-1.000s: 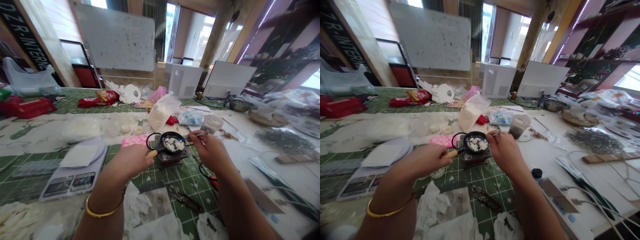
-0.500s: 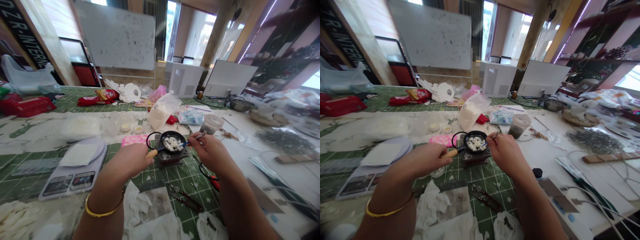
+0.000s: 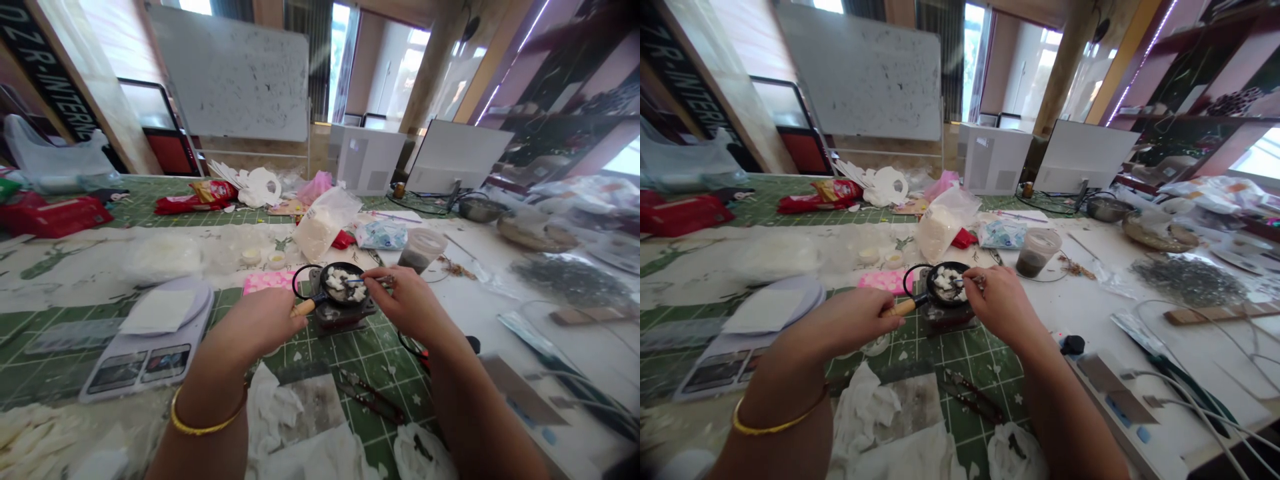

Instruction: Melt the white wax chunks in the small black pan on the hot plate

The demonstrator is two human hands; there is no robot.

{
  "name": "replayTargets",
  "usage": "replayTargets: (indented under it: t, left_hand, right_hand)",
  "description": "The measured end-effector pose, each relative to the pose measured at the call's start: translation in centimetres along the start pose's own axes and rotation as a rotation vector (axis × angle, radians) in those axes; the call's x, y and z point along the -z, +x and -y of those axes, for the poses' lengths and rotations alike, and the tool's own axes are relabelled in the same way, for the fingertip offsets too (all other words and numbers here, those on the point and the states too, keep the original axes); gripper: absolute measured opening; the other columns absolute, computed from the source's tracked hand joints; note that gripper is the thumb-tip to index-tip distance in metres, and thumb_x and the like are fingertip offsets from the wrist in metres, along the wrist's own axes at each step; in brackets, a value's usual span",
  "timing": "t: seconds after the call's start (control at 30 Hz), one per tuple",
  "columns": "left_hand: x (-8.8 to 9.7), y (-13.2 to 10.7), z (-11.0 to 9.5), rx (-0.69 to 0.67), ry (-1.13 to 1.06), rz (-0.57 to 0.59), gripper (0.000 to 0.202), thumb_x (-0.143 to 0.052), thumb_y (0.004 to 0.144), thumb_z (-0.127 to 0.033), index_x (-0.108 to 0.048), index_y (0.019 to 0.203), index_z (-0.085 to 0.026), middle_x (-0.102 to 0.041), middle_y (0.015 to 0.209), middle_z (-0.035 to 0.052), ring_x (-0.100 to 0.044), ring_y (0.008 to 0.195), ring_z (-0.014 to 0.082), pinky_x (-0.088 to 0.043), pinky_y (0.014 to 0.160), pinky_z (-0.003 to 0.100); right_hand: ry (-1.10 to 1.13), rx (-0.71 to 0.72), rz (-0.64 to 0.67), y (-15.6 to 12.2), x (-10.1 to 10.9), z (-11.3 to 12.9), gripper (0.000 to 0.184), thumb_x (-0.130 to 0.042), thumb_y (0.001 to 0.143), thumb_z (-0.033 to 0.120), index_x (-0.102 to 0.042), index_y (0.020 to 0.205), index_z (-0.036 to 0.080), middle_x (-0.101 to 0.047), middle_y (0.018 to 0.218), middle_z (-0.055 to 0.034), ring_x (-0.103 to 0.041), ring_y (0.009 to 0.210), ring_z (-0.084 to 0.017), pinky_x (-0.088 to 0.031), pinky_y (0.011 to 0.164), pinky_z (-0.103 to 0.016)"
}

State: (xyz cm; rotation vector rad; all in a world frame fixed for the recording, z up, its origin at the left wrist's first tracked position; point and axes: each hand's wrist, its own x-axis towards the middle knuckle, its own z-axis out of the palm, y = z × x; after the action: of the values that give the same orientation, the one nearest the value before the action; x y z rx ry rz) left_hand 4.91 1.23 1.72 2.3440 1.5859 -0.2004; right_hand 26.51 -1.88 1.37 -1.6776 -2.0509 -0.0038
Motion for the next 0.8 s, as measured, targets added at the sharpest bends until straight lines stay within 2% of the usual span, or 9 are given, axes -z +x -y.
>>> replayTargets:
  t: [0.2,0.43,0.57,0.7,0.8]
  left_hand:
    - [0.0,0.1,0.0,0.0,0.004,-0.001,0.035,-0.038,0.072,-0.049,-0.055,0.065,-0.019,-0.06,0.065,0.0035,-0.051,0.053,0.0161,-0.028,0.044,0.026]
    - [0.2,-0.1,0.0,0.003,0.004,0.012,0.035,-0.038,0.072,-0.048,-0.057,0.067,-0.018,-0.061,0.067,0.0052,-0.052,0.054,0.0166,-0.028,0.046,0.027]
    - [0.1,-0.1,0.0,0.003,0.002,0.008,0.036,-0.038,0.072,-0.048,-0.057,0.067,-0.018,-0.062,0.068,0.0057,-0.053,0.054,0.0168,-0.029,0.046,0.027]
    - [0.1,0.0,-0.1,0.004,-0.001,0.012,0.036,-0.038,0.071,-0.049,-0.056,0.066,-0.019,-0.062,0.067,0.0055,-0.052,0.053,0.017,-0.029,0.045,0.026]
    - [0.1,0.0,-0.1,-0.002,0.006,0.017,0.037,-0.037,0.071,-0.05,-0.056,0.065,-0.019,-0.062,0.066,0.0049,-0.053,0.053,0.0176,-0.029,0.045,0.026]
  right_hand:
    - [0.076,0.05,0.05,0.2,-0.5,-0.1,0.025,-0.041,0.082,0.032,-0.063,0.092,0.024,-0.066,0.085,-0.0015,-0.056,0.081,-0.016,-0.037,0.075,-0.028]
    - [0.07,-0.024,-0.031,0.2,-0.2,-1.0,0.026,-0.041,0.082,0.036,-0.063,0.086,0.022,-0.065,0.082,-0.0021,-0.057,0.078,-0.016,-0.038,0.072,-0.028]
    - [0.051,-0.046,-0.122,0.5,-0.6,-1.2,0.026,-0.041,0.082,0.034,-0.062,0.093,0.023,-0.065,0.083,-0.0031,-0.056,0.081,-0.018,-0.038,0.073,-0.03]
    - [0.043,-0.002,-0.02,0.8,-1.0,-1.0,0.027,-0.041,0.082,0.033,-0.064,0.091,0.022,-0.066,0.084,-0.0045,-0.056,0.082,-0.019,-0.038,0.075,-0.032]
    - [0.079,0.012,-0.049,0.7,-0.9,-0.9,0.028,-0.04,0.083,0.034,-0.063,0.091,0.021,-0.065,0.085,-0.0042,-0.057,0.081,-0.017,-0.038,0.075,-0.03]
